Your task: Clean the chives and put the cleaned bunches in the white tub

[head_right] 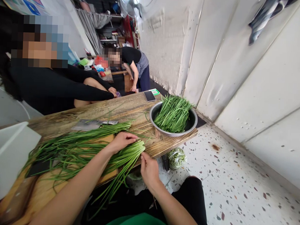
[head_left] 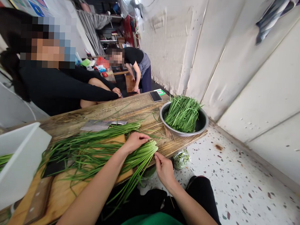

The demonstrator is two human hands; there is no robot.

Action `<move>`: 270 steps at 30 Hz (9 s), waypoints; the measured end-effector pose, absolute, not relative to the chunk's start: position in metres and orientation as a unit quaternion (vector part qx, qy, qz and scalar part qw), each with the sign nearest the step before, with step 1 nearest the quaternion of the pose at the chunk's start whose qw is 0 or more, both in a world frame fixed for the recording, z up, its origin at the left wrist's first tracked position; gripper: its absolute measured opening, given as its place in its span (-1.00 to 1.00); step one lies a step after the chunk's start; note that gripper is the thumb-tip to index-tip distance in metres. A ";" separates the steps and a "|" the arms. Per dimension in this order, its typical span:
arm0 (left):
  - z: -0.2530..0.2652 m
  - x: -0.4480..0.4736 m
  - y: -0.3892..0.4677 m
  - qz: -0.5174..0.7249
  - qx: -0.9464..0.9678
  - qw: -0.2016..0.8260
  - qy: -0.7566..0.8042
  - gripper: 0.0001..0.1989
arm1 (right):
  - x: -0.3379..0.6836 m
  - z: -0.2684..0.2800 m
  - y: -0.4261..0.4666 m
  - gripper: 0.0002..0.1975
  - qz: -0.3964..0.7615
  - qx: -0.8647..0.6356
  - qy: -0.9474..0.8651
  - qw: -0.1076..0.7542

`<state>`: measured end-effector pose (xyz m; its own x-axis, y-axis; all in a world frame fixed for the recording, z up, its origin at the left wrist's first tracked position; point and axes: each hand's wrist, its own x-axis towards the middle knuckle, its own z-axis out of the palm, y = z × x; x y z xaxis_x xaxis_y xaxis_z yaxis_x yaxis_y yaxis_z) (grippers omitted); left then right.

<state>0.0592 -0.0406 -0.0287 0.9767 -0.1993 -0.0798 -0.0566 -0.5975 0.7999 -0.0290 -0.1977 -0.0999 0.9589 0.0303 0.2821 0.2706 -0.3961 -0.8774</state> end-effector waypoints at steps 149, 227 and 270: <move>-0.039 0.062 -0.035 -0.048 0.884 0.461 -0.056 -0.69 | -0.024 -0.099 -0.196 -0.71 -0.128 -0.824 -0.115 0.540; 0.015 0.096 0.045 0.092 0.981 0.087 -0.149 -0.81 | -0.021 -0.102 -0.196 -0.71 -0.107 -0.806 -0.115 0.570; -0.030 0.069 -0.038 -0.057 0.893 0.436 -0.101 -0.73 | -0.020 -0.094 -0.198 -0.71 -0.107 -0.808 -0.124 0.565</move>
